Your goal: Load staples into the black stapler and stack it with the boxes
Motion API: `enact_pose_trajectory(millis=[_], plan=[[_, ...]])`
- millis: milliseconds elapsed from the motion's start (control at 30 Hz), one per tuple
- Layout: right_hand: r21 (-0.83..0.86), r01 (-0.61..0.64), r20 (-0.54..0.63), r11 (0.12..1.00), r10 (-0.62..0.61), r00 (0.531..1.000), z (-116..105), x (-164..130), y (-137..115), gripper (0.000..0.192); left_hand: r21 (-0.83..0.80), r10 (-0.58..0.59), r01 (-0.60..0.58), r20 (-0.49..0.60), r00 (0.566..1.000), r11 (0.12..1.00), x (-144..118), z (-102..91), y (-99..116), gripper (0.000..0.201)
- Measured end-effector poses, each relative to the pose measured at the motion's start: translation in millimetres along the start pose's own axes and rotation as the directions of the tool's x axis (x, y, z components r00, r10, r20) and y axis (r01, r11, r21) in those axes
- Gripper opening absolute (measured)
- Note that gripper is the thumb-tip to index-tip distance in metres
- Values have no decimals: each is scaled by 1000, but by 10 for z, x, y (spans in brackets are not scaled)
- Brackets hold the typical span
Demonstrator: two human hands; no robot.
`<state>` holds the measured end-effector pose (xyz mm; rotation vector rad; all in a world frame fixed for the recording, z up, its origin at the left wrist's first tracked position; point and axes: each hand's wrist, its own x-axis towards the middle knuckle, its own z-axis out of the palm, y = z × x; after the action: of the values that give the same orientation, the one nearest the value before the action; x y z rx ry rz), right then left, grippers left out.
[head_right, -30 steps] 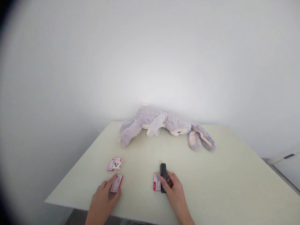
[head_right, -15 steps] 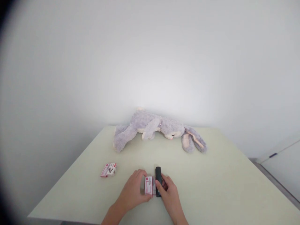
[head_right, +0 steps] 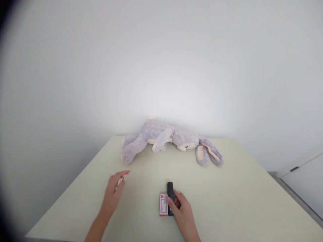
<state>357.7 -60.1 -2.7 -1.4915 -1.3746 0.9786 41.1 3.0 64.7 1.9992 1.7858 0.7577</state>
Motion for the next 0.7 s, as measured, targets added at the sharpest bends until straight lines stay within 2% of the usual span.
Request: enact_pose_trajectory(millis=[67, 133, 200, 267, 367, 433, 500, 600, 700], plan=[[-2, -1, 5, 1000, 1, 1000, -6, -10, -8, 49, 58, -99, 99, -6, 995, 993, 95, -261, -418, 57], [-4, -3, 11, 1000, 3, 1000, -12, -14, -10, 49, 121, -149, 143, 42, 988, 982, 78, -410, -743, 61], [2, -9, 17, 1000, 9, 1000, -13, -10, -1, 49, 187, -182, 164, 87, 979, 969, -64, -441, -931, 66], [13, -16, 19, 1000, 16, 1000, -9, 0, 16, 50, 243, -214, 182, 112, 970, 953, -287, -382, -985, 66], [22, -21, 13, 1000, 21, 1000, 4, 11, 38, 51, 296, -252, 204, 134, 958, 933, -602, -208, -885, 71], [22, -19, 8, 1000, 19, 1000, 9, 11, 37, 51, 318, -276, 228, 115, 954, 920, -715, -81, -754, 77], [22, -15, 7, 1000, 15, 1000, 7, 5, 22, 50, 314, -278, 237, 95, 956, 919, -743, 35, -604, 68], [24, -9, 7, 1000, 9, 1000, -3, -4, -7, 49, 264, -224, 185, 127, 966, 947, -702, 192, -343, 52], [25, -3, 5, 1000, 2, 1000, -7, -7, -16, 49, 103, -137, 120, 189, 972, 988, -642, 338, 34, 66]])
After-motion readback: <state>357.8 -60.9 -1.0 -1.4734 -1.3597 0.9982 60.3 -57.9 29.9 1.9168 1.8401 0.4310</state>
